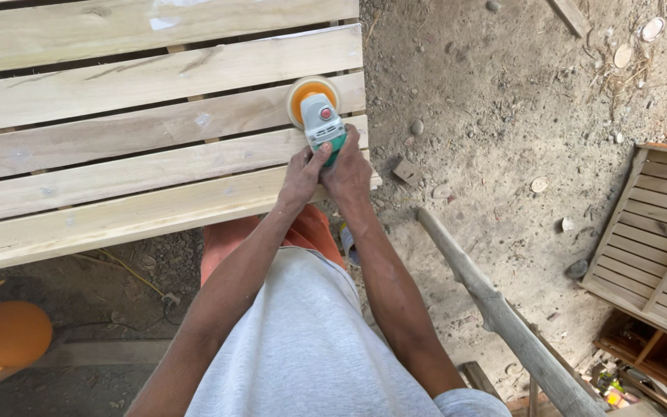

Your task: The person uses an angle grinder with a sanding disc to smooth the surface of a wooden slatted bench. They move the tool along the planks, occasionally pausing to wipe away dust with their hand.

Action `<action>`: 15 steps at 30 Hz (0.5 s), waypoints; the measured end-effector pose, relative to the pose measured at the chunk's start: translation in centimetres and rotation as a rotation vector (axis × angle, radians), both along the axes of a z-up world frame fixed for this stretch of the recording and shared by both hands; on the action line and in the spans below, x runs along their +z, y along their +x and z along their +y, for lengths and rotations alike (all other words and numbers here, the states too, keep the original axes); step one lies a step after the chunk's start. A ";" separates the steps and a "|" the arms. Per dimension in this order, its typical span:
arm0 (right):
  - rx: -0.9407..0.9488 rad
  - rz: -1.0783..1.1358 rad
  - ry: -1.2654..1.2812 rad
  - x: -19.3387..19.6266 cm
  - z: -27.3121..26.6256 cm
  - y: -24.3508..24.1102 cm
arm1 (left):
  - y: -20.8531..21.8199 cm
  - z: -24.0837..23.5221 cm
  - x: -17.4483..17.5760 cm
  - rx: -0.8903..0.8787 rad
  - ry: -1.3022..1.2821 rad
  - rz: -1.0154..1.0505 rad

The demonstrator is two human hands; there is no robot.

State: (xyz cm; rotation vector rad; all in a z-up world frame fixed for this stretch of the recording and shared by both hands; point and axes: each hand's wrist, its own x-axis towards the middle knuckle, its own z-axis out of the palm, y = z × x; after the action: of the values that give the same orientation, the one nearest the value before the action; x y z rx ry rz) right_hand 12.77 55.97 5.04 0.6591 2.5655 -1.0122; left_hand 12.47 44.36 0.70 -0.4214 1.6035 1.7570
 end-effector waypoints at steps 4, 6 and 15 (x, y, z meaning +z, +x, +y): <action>-0.068 -0.027 0.051 -0.2 1.3 0.0 | -0.9 1.9 -0.3 -0.073 -0.077 0.043; -0.081 -0.010 0.073 -0.4 1.6 0.2 | -1.1 2.4 -0.1 -0.081 -0.100 0.074; -0.121 -0.057 0.123 -1.7 3.4 0.9 | -1.3 4.5 0.2 -0.202 -0.261 -0.010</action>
State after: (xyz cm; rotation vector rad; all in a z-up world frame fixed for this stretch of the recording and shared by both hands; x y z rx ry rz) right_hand 13.71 59.33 3.32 0.8718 2.5801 -0.8640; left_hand 11.13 48.88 0.94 -0.3741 1.8085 1.4001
